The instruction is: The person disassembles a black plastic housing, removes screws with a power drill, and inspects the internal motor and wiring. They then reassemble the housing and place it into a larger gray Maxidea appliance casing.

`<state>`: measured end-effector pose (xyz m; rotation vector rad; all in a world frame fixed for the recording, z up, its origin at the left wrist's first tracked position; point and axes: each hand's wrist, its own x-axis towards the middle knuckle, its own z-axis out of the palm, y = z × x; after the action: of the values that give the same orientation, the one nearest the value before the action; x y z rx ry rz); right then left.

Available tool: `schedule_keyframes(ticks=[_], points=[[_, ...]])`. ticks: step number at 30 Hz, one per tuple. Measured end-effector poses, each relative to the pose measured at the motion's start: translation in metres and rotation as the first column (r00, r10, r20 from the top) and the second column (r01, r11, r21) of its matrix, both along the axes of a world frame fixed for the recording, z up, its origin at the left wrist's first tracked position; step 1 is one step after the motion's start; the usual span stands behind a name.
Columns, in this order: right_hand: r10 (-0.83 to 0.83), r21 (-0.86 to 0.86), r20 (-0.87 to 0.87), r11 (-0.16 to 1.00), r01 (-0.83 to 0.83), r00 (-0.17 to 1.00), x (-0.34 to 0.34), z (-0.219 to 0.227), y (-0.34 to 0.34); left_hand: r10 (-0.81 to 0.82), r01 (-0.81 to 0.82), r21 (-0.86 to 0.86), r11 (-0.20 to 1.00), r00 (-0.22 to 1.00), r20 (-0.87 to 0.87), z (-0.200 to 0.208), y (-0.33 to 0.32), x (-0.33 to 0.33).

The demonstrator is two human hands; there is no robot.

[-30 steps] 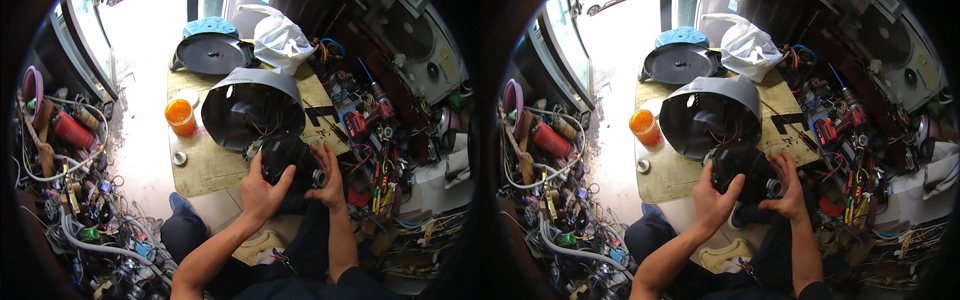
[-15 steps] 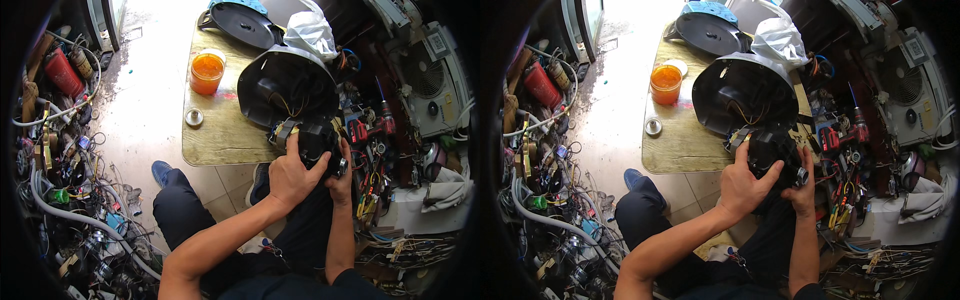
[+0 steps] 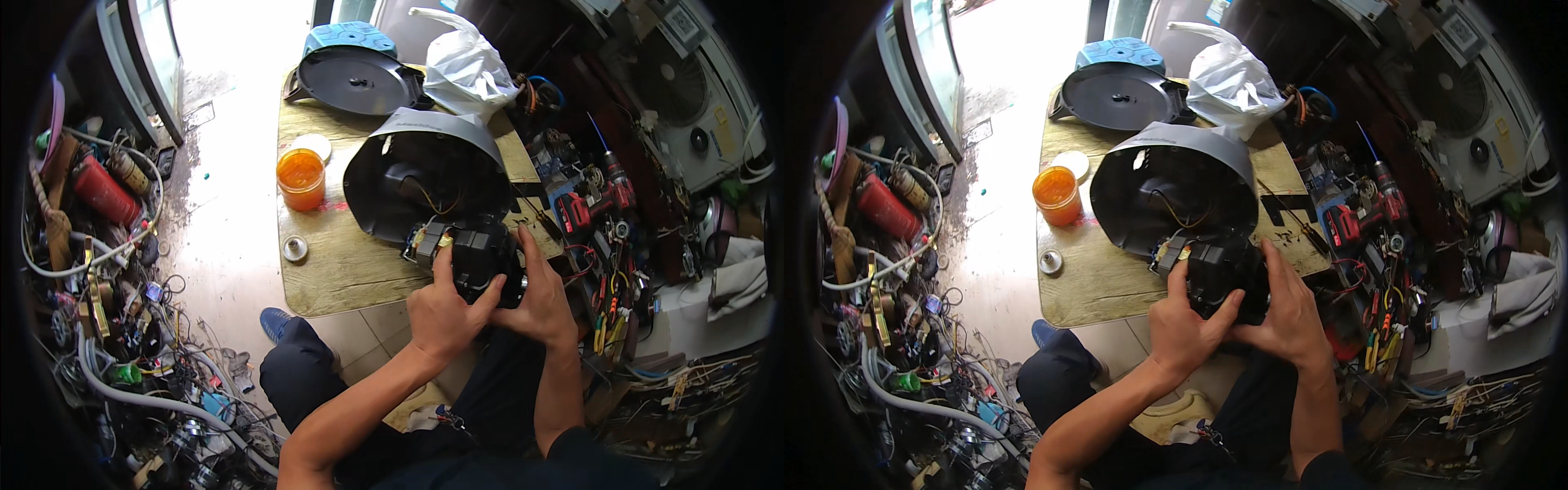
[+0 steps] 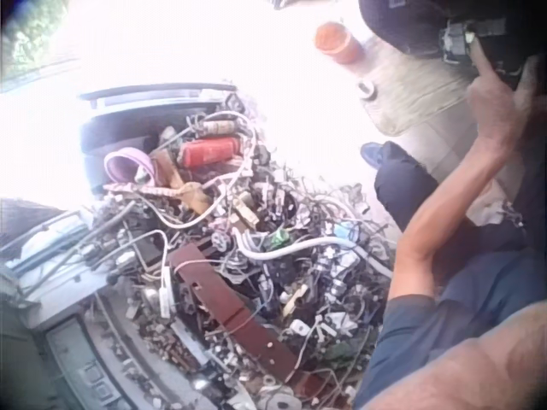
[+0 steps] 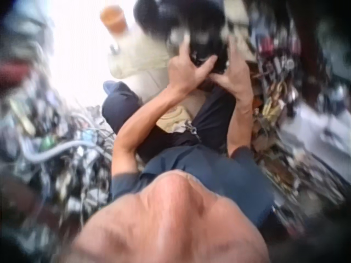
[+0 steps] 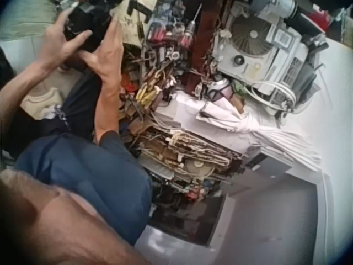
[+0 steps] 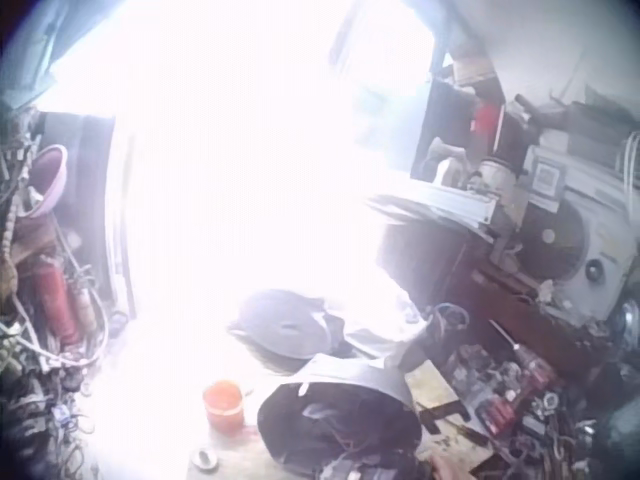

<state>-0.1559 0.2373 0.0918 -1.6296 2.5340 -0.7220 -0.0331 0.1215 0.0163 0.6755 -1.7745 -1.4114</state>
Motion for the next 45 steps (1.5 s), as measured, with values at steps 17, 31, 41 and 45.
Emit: schedule_keyframes(ticks=[17, 31, 41, 45], points=[[0.103, -0.193, 0.122, 0.978, -0.078, 0.987, -0.020, -0.063, -0.004, 0.067, -0.041, -0.449, 0.892, 0.997, 0.043, -0.016, -0.003, -0.008], [0.208, -0.373, 0.418, 0.927, -0.042, 0.884, -0.043, -0.095, 0.008, 0.018, 0.083, -0.501, 0.861, 0.981, 0.194, -0.007, 0.001, -0.009], [0.270, -0.444, 0.358, 0.891, -0.092, 0.894, -0.057, -0.100, 0.013, -0.048, 0.277, -0.506, 0.817, 0.907, 0.419, 0.010, -0.001, -0.004], [0.303, -0.478, 0.275, 0.867, -0.144, 0.912, -0.065, -0.099, 0.008, 0.005, 0.205, -0.586, 0.784, 0.942, 0.337, 0.026, -0.022, 0.000]])
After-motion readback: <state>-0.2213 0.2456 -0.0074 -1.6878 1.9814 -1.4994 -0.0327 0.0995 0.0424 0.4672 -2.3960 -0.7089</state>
